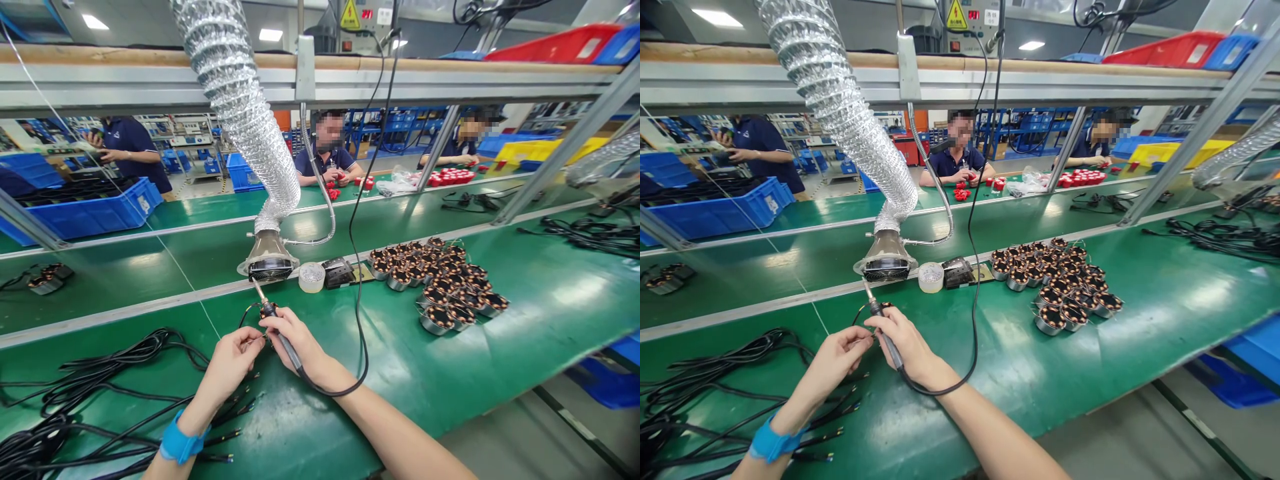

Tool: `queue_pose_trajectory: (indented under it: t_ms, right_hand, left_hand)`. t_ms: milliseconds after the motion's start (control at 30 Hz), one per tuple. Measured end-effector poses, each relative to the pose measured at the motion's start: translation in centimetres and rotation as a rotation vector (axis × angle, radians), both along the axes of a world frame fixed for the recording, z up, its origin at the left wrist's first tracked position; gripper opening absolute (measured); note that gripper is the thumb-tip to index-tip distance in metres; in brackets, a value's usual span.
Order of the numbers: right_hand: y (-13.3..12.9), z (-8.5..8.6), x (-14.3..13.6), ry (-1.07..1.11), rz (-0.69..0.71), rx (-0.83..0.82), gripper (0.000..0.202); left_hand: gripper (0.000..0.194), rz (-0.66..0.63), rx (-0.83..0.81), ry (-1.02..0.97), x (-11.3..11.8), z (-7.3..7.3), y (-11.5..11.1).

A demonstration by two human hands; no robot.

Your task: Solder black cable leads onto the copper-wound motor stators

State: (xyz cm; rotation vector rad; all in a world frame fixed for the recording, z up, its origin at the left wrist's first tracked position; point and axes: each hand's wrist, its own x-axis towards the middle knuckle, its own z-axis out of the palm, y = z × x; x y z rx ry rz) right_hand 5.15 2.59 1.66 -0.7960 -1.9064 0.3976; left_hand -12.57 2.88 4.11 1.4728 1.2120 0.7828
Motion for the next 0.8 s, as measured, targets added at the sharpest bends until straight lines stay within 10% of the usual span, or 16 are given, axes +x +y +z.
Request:
queue_pose_trajectory:
  t_ms: [200,600,800]
  right_hand:
    - [-0.4,-0.1,0.0,-0.050,-0.023,0.001,0.036]
    - [-2.0,2.2,1.5,0.314,-0.398,0.020,0.017]
    - [-2.7,2.5,1.2,0.341,-0.347,0.077,0.028]
  left_hand:
    - [0.048,0.002,-0.234,-0.151,0.1,0.5,0.2]
    - [0.042,0.045,-0.038,0.046,0.3,0.2,0.1]
    - [0.043,0.068,-0.005,0.059,0.7,0.2,0.0]
